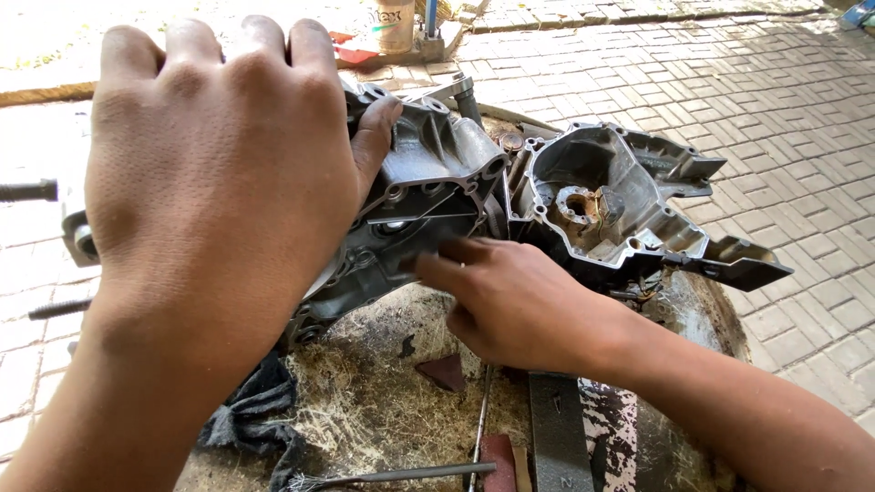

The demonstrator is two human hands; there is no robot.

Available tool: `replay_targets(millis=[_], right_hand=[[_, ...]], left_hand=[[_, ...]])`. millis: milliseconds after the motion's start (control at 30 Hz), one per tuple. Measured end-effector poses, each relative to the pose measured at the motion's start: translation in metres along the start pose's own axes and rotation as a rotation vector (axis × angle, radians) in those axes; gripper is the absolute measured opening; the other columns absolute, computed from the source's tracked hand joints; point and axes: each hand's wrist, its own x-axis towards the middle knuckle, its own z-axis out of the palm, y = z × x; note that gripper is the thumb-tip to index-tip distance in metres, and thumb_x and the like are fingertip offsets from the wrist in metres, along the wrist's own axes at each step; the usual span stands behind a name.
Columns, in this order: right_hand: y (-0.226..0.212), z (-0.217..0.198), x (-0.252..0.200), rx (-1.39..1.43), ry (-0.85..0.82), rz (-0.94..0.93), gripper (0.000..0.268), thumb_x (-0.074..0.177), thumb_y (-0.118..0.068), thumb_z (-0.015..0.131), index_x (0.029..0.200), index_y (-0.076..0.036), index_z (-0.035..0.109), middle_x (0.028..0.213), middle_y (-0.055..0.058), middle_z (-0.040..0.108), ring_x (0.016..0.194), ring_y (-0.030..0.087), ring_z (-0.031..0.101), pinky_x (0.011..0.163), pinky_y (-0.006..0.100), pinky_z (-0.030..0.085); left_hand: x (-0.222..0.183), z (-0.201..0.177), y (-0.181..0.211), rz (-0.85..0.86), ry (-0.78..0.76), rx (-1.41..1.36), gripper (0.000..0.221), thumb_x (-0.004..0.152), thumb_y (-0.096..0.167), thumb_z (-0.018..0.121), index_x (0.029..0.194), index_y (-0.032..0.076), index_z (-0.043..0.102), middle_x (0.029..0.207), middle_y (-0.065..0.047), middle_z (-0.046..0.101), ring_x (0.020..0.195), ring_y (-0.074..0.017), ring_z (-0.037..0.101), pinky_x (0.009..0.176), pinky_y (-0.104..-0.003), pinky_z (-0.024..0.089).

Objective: Inspecting and cleaning the internal components of a motorcycle engine crankcase

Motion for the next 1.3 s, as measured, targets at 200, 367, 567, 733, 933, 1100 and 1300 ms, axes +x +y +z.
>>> replay_targets(millis=[200, 367, 567, 733, 933, 1100, 1300], right_hand=[[0.003, 0.011, 0.006, 0.069, 0.154, -0.021, 0.035, 0.085, -0.004, 0.058, 0.119, 0.002, 0.064, 0.094, 0.014, 0.065, 0.067, 0.03, 0.069, 0.056, 0.045, 0.062], [-0.002, 0.017, 0.013, 0.06, 0.154, -0.003, 0.047, 0.092, -0.01, 0.058, 0.139, -0.004, 0.06, 0.115, 0.018, 0.065, 0.085, 0.033, 0.071, 0.078, 0.049, 0.062], [-0.001, 0.03, 0.017, -0.134, 0.181, -0.081, 0.043, 0.094, -0.016, 0.059, 0.136, -0.006, 0.064, 0.121, 0.019, 0.069, 0.107, 0.038, 0.064, 0.089, 0.05, 0.055], [0.001, 0.025, 0.016, -0.13, 0.134, -0.09, 0.045, 0.094, -0.01, 0.055, 0.137, -0.003, 0.063, 0.126, 0.02, 0.068, 0.11, 0.039, 0.061, 0.09, 0.05, 0.053], [0.002, 0.016, 0.014, -0.121, 0.083, -0.138, 0.052, 0.09, -0.001, 0.052, 0.141, -0.002, 0.059, 0.118, 0.022, 0.067, 0.107, 0.04, 0.06, 0.088, 0.05, 0.053], [0.005, 0.012, 0.009, -0.162, 0.074, -0.188, 0.049, 0.091, -0.006, 0.053, 0.139, -0.007, 0.062, 0.134, 0.02, 0.064, 0.121, 0.036, 0.058, 0.108, 0.049, 0.042], [0.007, 0.009, 0.007, -0.162, 0.105, -0.238, 0.049, 0.089, -0.004, 0.053, 0.137, -0.008, 0.063, 0.14, 0.019, 0.061, 0.133, 0.036, 0.053, 0.119, 0.049, 0.033]], left_hand=[[-0.003, 0.001, 0.0, -0.003, 0.041, 0.063, 0.072, 0.129, 0.087, 0.031, 0.131, 0.026, 0.069, 0.104, 0.005, 0.074, 0.096, -0.0187, 0.071, 0.089, -0.034, 0.049], [0.0, -0.002, 0.0, -0.017, 0.019, 0.015, 0.071, 0.125, 0.086, 0.033, 0.122, 0.025, 0.069, 0.098, 0.004, 0.073, 0.092, -0.02, 0.071, 0.086, -0.034, 0.049], [0.001, -0.003, 0.0, -0.02, 0.011, -0.036, 0.072, 0.121, 0.087, 0.036, 0.12, 0.024, 0.07, 0.101, 0.002, 0.074, 0.093, -0.0211, 0.072, 0.085, -0.036, 0.05], [0.001, -0.004, 0.001, -0.022, 0.041, -0.039, 0.068, 0.12, 0.085, 0.04, 0.119, 0.025, 0.07, 0.101, 0.003, 0.073, 0.094, -0.0205, 0.071, 0.086, -0.036, 0.05], [0.002, -0.007, -0.001, -0.007, 0.006, -0.05, 0.07, 0.121, 0.085, 0.038, 0.115, 0.023, 0.07, 0.098, 0.003, 0.074, 0.092, -0.0208, 0.073, 0.083, -0.036, 0.052], [0.001, -0.006, -0.001, 0.006, -0.004, -0.019, 0.071, 0.122, 0.086, 0.035, 0.117, 0.023, 0.069, 0.099, 0.003, 0.073, 0.092, -0.0211, 0.072, 0.083, -0.036, 0.052], [0.001, -0.006, -0.001, 0.023, -0.011, 0.005, 0.074, 0.125, 0.088, 0.032, 0.119, 0.024, 0.069, 0.097, 0.005, 0.072, 0.09, -0.0187, 0.073, 0.084, -0.035, 0.051]])
